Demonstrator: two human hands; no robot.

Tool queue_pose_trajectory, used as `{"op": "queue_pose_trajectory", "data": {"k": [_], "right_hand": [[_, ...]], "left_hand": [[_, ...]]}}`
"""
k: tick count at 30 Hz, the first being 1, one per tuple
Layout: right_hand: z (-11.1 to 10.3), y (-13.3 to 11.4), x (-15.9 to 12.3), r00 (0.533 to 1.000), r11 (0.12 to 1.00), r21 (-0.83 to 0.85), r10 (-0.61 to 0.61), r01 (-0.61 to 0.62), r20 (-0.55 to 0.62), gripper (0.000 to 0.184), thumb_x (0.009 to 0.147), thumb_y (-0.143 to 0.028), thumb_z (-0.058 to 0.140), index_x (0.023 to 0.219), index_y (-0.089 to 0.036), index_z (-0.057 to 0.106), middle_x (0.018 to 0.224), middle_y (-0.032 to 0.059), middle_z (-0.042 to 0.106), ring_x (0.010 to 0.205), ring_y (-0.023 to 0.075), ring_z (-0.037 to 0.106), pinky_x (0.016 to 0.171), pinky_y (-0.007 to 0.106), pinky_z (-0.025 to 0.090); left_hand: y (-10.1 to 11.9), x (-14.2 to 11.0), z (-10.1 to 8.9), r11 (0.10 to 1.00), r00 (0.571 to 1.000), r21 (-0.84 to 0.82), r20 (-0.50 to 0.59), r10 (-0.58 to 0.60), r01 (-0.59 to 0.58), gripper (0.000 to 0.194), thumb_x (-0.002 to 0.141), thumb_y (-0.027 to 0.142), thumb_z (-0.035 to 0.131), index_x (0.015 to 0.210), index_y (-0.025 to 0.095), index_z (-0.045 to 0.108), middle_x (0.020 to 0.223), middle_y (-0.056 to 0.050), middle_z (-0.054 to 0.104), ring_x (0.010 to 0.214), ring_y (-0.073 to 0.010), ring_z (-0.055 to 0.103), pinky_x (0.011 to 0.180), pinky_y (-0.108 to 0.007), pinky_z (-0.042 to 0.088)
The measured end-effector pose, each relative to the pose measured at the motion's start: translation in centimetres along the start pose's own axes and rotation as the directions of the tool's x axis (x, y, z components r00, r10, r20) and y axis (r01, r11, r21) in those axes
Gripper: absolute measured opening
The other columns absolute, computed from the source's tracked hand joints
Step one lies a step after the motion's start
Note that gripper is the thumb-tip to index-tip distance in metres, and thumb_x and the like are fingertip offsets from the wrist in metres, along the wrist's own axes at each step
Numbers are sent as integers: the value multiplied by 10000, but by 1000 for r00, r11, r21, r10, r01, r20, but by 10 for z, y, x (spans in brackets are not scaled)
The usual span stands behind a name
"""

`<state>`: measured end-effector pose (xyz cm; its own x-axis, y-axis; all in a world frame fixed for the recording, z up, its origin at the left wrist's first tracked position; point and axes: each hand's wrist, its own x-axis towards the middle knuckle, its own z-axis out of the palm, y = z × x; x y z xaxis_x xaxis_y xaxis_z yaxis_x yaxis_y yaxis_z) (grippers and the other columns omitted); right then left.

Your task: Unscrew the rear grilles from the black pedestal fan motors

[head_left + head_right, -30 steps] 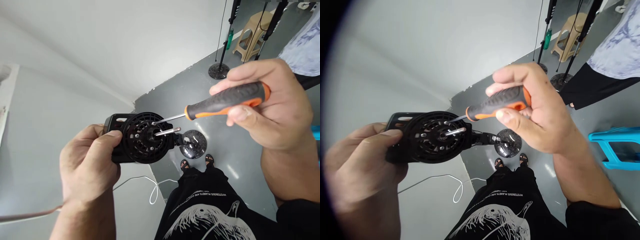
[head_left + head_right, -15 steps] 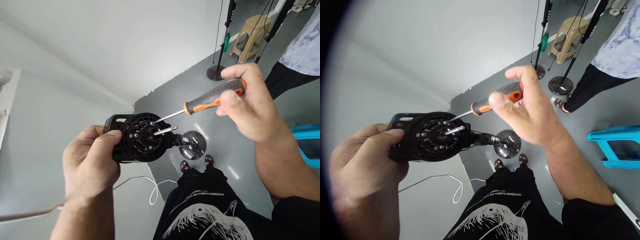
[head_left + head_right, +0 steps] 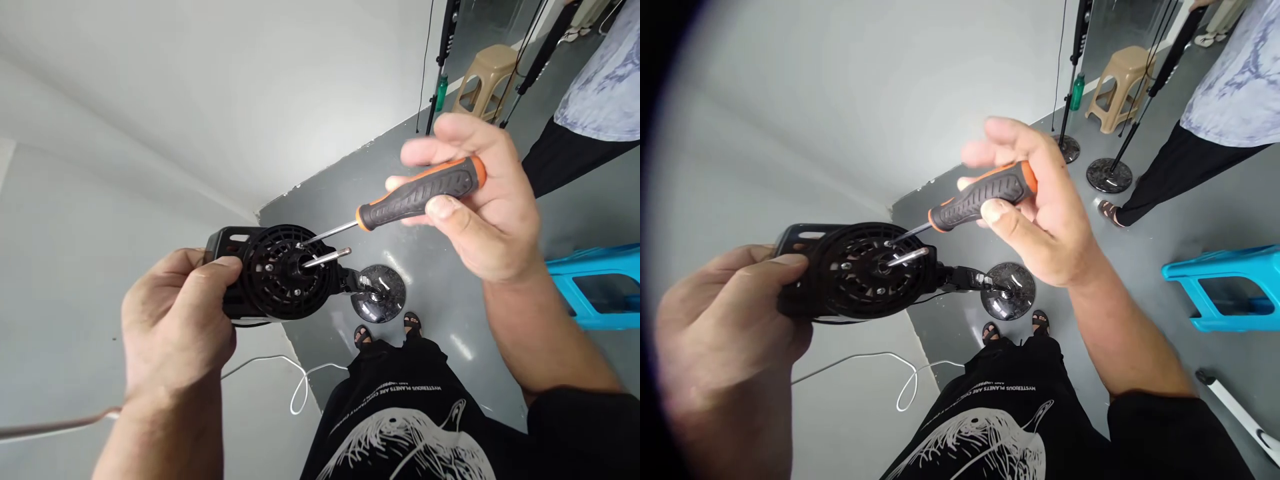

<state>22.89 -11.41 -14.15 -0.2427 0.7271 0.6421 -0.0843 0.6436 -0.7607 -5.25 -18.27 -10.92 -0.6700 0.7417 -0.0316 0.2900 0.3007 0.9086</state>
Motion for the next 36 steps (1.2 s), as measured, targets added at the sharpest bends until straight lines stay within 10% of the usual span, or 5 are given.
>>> {"op": "queue_pose_trajectory", "data": {"k": [6, 12, 17, 25, 36], "right_hand": [[29, 16, -1, 883, 951, -293, -48, -103, -468, 408, 971, -583, 750, 1081, -283, 496, 715, -78, 537, 547, 80, 590, 482, 211, 549], [23, 7, -9, 986, 985, -166, -77, 51, -150, 550, 1039, -608, 602, 1510, -395, 415, 1601, 66, 478, 1427, 286, 603, 850, 388, 726], [18, 5, -9, 985, 999, 21, 44, -41, -170, 502, 1060, -423, 605, 1536, -391, 449, 1541, 45, 595, 1182, 237, 755, 589, 257, 704], [53, 20, 12, 722, 936, -311, -330, 165, -608, 266, 1005, -469, 735, 1090, -312, 538, 963, -37, 581, 638, 63, 623, 561, 219, 641], [26, 38, 4, 846, 976, -139, -217, 170, -486, 212, 1007, -421, 713, 1163, -403, 570, 1131, -16, 652, 923, 172, 737, 799, 384, 689]], "left_hand": [[5, -3, 2, 1000, 1000, 18, -7, -1, 1, 196, 559, 350, 702, 563, 225, 551, 409, 64, 267, 492, -166, 537, 413, -229, 431], [6, -5, 5, 1000, 1000, 1, -4, -13, 13, 194, 554, 358, 698, 562, 225, 556, 406, 69, 281, 474, -160, 540, 407, -234, 449], [6, -5, 4, 999, 999, 13, -24, -35, 36, 216, 533, 393, 703, 554, 226, 568, 385, 70, 287, 470, -139, 515, 386, -207, 427], [6, -5, 5, 999, 999, 9, -11, -36, 36, 211, 571, 384, 686, 604, 218, 559, 509, 40, 578, 460, -105, 517, 385, -221, 419], [8, -6, 4, 997, 997, 45, -42, -60, 62, 196, 555, 371, 703, 574, 227, 571, 395, 61, 343, 442, -141, 508, 345, -226, 429]]}}
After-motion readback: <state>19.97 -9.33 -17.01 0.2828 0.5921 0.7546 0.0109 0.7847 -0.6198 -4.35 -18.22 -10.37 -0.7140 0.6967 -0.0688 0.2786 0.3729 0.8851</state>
